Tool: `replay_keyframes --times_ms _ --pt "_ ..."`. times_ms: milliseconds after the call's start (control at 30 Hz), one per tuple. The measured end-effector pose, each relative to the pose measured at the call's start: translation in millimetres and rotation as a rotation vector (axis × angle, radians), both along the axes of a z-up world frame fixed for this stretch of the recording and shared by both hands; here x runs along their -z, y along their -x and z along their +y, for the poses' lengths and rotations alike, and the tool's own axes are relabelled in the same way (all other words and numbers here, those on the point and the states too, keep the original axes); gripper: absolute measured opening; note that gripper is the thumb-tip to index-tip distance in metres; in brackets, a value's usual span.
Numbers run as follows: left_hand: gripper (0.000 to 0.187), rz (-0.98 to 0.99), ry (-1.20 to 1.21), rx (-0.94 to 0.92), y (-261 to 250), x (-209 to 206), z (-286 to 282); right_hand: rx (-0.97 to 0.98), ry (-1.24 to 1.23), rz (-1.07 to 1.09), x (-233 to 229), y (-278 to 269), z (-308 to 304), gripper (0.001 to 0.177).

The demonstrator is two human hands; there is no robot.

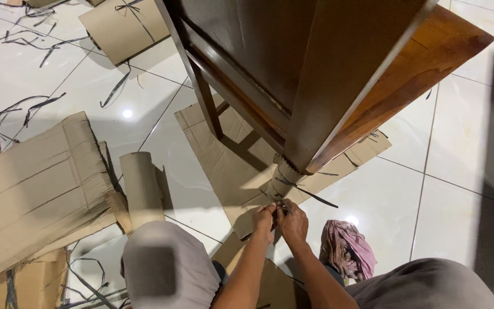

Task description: Wrap a wooden chair leg with cardboard and secure it using a plastic tie

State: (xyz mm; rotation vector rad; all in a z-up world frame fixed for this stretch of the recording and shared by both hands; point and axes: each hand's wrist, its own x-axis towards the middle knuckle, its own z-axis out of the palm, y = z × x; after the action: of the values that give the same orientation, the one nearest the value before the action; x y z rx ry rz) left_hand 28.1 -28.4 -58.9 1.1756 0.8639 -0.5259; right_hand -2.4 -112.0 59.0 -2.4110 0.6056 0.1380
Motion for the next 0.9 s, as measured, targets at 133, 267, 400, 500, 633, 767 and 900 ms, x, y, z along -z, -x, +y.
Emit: replay_keyframes --times_ms 133,267,400,500,633,767,900 --pt "0.057 0.031 0.011 0.007 3.1 -49.1 -5.2 -0.005 0.063 -0.026 14.5 1.4 -0.3 0.023" --pt "0.033 0.007 0.008 -0.033 3.6 15.1 -7.3 -0.094 0.091 -0.063 -6.0 4.5 6.8 0.017" --pt "0.021 -0.075 0.001 -0.081 11.8 0.3 -4.8 -0.096 -0.035 -0.076 6.1 8.2 4.4 0.021" --pt "0.021 -0.123 -0.014 -0.106 16.9 -15.8 -3.1 -0.226 0.062 -0.110 25.3 6.3 -4.9 0.019" --pt "0.021 -0.047 0.058 -0.019 11.3 21.6 0.6 -0.206 0.099 -0.183 51.8 6.5 -8.5 0.027" --pt "0.024 -0.075 0.066 -0.046 11.1 36.3 0.3 -0.128 -0.002 -0.145 71.2 3.5 -14.6 0.034" --pt "0.016 -0.157 -0.070 -0.046 11.6 32.5 -1.9 -0.086 -0.071 -0.078 71.9 -0.6 -15.6 0.033"
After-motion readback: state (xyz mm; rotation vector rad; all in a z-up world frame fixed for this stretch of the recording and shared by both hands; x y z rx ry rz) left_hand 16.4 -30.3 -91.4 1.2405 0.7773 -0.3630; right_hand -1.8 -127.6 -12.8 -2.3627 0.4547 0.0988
